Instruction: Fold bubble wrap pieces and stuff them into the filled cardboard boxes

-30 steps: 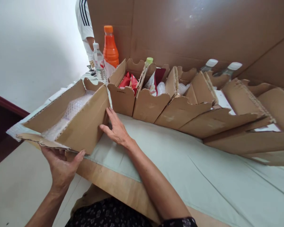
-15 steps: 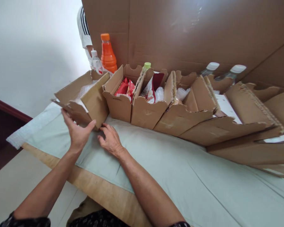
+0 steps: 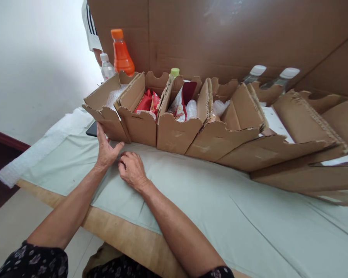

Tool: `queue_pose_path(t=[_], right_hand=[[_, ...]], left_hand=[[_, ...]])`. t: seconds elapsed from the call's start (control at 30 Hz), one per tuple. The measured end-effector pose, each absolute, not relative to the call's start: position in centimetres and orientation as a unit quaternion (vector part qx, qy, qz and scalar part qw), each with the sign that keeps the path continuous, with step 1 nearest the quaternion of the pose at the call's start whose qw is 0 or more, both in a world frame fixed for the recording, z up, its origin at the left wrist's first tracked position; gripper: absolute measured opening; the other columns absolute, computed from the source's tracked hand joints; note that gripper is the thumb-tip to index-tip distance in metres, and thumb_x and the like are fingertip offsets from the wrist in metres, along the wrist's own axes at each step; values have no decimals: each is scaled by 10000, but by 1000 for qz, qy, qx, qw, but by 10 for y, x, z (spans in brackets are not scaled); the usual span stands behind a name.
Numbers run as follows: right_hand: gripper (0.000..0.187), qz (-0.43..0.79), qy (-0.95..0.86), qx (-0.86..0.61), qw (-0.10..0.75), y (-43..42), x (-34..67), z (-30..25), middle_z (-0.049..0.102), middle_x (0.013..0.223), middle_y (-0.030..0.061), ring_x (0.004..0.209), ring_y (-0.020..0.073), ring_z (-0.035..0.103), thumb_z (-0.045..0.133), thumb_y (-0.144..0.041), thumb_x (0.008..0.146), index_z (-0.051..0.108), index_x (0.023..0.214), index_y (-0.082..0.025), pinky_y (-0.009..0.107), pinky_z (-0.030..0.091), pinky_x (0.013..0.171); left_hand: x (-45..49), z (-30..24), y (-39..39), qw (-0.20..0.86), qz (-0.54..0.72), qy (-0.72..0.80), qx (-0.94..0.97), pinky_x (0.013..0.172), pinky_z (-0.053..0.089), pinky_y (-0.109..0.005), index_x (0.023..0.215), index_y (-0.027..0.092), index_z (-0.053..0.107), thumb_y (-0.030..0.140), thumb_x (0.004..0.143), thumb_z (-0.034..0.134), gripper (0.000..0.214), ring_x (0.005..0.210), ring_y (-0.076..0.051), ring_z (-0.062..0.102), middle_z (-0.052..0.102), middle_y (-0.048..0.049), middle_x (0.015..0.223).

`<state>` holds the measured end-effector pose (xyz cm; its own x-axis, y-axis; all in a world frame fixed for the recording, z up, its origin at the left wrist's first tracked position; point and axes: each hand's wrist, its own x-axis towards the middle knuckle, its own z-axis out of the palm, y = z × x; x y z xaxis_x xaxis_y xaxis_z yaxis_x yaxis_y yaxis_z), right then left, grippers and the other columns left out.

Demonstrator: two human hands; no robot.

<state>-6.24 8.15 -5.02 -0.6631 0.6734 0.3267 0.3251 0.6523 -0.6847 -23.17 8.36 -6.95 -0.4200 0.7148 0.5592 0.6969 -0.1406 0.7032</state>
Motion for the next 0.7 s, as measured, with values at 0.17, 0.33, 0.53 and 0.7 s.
queue_pose_path(t=[0.17,0.33,0.53,0.7], right_hand=[[157,303,-863,-288,284,82,-62,-51,739,1157,106,1045,244,633,580,-108,890,713,864,-188,381,466,970],[168,310,-861,-289,282,83,-63,-52,724,1168,106,1072,250,628,572,-119,901,714,858,-198,394,459,986],[168,313,-859,-289,285,83,-62,-52,727,1161,98,1066,249,637,570,-123,894,710,862,-210,401,469,988],[180,319,-854,-286,296,83,-62,-52,728,1167,90,1068,245,635,558,-129,896,708,855,-218,405,467,999]], left_hand=[[-236,-72,91,7,529,649,547,1326,138,-574,1677,265,-13,258,727,717,1199,1657,-356,31,-25,-130,1784],[-241,-71,95,36,520,649,554,1332,96,-561,1676,250,-27,273,707,705,1214,1658,-351,-33,-57,-121,1790],[-239,-66,97,25,516,654,552,1339,16,-525,1681,175,17,283,676,701,1221,1655,-348,-69,-45,-159,1787],[-236,-64,96,23,514,655,553,1338,5,-530,1681,176,19,268,677,685,1208,1655,-352,-63,-30,-150,1790]])
